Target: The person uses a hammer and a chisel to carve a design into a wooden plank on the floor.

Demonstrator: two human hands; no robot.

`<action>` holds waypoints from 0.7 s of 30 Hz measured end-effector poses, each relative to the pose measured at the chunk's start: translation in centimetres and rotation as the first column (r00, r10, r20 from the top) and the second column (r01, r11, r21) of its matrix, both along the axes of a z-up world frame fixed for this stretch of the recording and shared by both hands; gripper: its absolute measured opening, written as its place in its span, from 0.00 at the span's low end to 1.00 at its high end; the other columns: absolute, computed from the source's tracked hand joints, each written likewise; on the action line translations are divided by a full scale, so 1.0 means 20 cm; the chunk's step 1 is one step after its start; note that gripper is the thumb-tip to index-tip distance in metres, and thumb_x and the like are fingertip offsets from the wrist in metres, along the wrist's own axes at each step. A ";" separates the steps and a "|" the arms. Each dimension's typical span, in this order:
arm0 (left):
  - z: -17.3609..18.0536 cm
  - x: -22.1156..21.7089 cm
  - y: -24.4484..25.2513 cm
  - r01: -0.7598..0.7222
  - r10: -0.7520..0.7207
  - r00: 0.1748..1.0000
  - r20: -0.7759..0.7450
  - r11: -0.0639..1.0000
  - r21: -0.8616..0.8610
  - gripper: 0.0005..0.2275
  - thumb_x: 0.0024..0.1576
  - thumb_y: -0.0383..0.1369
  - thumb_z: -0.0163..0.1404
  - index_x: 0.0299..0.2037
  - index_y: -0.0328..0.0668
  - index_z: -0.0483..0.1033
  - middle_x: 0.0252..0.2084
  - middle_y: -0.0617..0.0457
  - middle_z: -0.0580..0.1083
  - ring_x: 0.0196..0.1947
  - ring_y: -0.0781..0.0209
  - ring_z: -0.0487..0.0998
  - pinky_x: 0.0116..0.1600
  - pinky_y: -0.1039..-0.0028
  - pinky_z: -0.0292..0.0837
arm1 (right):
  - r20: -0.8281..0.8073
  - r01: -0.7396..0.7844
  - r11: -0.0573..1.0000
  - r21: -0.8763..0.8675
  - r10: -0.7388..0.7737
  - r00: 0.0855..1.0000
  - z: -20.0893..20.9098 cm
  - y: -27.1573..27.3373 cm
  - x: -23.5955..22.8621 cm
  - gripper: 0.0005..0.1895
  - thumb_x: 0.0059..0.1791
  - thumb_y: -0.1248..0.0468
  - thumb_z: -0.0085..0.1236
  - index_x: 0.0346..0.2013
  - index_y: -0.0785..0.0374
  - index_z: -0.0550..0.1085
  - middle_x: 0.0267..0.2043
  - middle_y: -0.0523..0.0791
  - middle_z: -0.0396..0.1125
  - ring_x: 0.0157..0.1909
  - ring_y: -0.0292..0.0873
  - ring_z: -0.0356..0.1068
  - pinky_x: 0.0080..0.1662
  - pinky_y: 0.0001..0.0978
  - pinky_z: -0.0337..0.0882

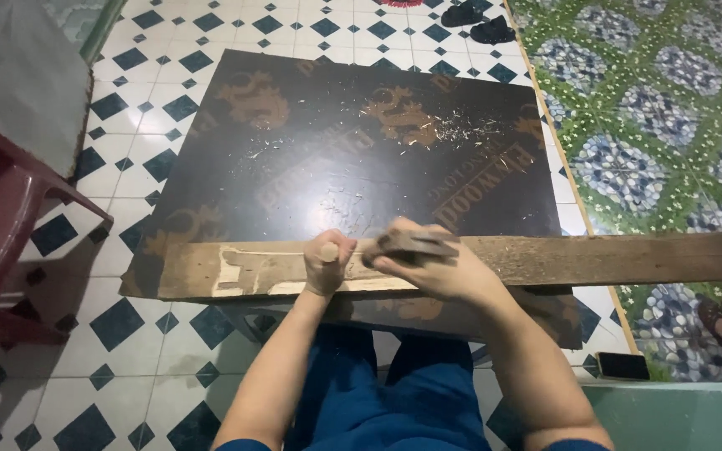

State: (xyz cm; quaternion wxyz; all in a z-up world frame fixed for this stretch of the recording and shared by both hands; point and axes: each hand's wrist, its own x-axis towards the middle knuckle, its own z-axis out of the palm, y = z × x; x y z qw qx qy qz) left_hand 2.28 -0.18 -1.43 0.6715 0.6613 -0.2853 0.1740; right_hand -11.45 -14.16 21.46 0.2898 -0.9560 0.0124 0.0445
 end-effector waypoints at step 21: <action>-0.50 0.35 -0.03 0.099 -0.078 0.984 0.159 0.987 -0.128 0.09 0.49 0.28 0.66 0.30 0.38 0.76 0.24 0.49 0.71 0.29 0.58 0.71 0.38 0.68 0.66 | 0.339 -0.236 0.947 -0.218 0.300 0.892 -0.03 0.23 0.12 0.24 0.47 0.53 0.61 0.47 0.53 0.57 0.32 0.44 0.71 0.27 0.44 0.71 0.30 0.35 0.76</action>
